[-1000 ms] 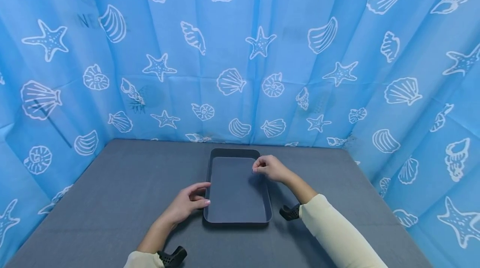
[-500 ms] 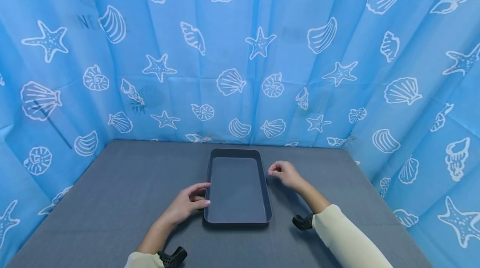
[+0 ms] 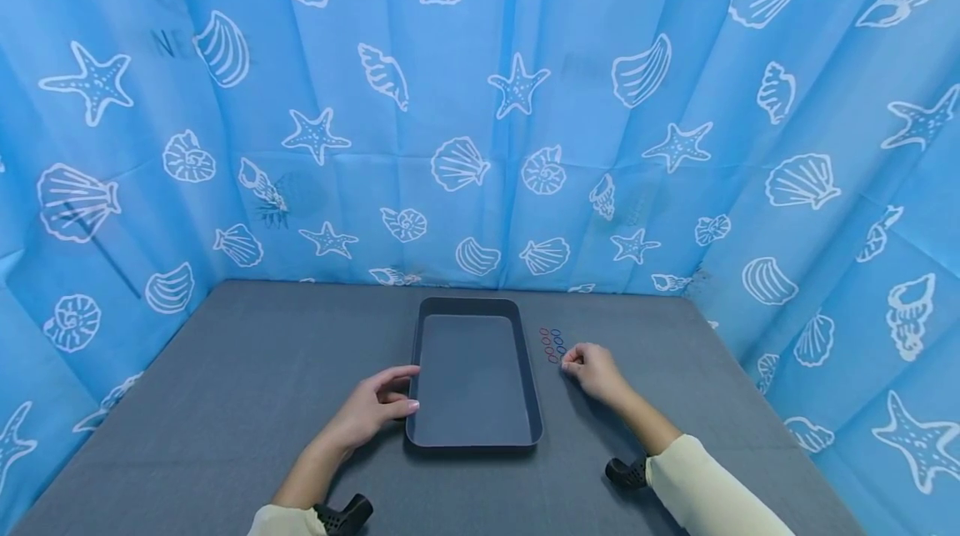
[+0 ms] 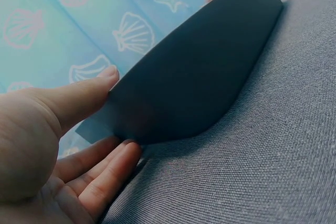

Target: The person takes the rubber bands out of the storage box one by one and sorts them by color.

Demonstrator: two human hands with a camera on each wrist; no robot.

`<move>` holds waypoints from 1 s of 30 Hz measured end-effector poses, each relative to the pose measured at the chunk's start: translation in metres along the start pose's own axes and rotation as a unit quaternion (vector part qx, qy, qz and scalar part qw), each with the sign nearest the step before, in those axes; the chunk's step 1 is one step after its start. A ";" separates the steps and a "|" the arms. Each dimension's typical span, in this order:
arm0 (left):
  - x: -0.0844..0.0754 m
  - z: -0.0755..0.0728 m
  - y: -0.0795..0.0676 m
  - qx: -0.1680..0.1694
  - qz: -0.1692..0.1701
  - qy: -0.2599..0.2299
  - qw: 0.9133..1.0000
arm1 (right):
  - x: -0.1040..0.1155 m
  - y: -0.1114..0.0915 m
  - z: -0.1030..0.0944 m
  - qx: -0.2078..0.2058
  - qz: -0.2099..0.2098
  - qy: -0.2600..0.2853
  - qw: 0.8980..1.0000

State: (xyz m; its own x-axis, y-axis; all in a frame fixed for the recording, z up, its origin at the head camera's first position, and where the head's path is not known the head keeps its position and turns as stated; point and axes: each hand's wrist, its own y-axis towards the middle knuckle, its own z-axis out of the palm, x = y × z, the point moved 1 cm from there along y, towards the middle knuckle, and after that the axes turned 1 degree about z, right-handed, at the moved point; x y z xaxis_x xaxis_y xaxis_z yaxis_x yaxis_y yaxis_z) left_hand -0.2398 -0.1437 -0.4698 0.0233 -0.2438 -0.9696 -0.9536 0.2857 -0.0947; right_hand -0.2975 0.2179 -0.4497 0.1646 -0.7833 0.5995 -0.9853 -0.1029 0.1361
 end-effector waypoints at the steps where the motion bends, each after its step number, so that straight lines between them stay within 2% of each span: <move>1: 0.000 0.000 0.000 -0.001 -0.001 0.001 1.000 | -0.001 -0.001 0.000 -0.003 0.004 -0.007 1.000; 11: 0.003 0.001 0.002 -0.005 -0.003 0.007 1.000 | -0.007 -0.002 0.002 -0.015 0.032 -0.041 0.999; 21: 0.002 0.000 0.001 -0.004 0.000 0.006 1.000 | -0.008 0.004 0.006 -0.049 0.034 -0.077 0.995; 30: 0.003 -0.001 0.000 -0.012 -0.004 0.007 1.000 | -0.008 0.008 0.006 -0.062 0.045 -0.059 0.995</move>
State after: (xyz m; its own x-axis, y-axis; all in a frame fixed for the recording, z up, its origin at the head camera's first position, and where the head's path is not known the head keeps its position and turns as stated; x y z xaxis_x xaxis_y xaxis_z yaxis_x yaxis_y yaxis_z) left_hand -0.2400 -0.1448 -0.4723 0.0266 -0.2587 -0.9656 -0.9606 0.2608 -0.0963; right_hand -0.3073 0.2194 -0.4585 0.0616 -0.8531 0.5182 -0.9815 0.0424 0.1865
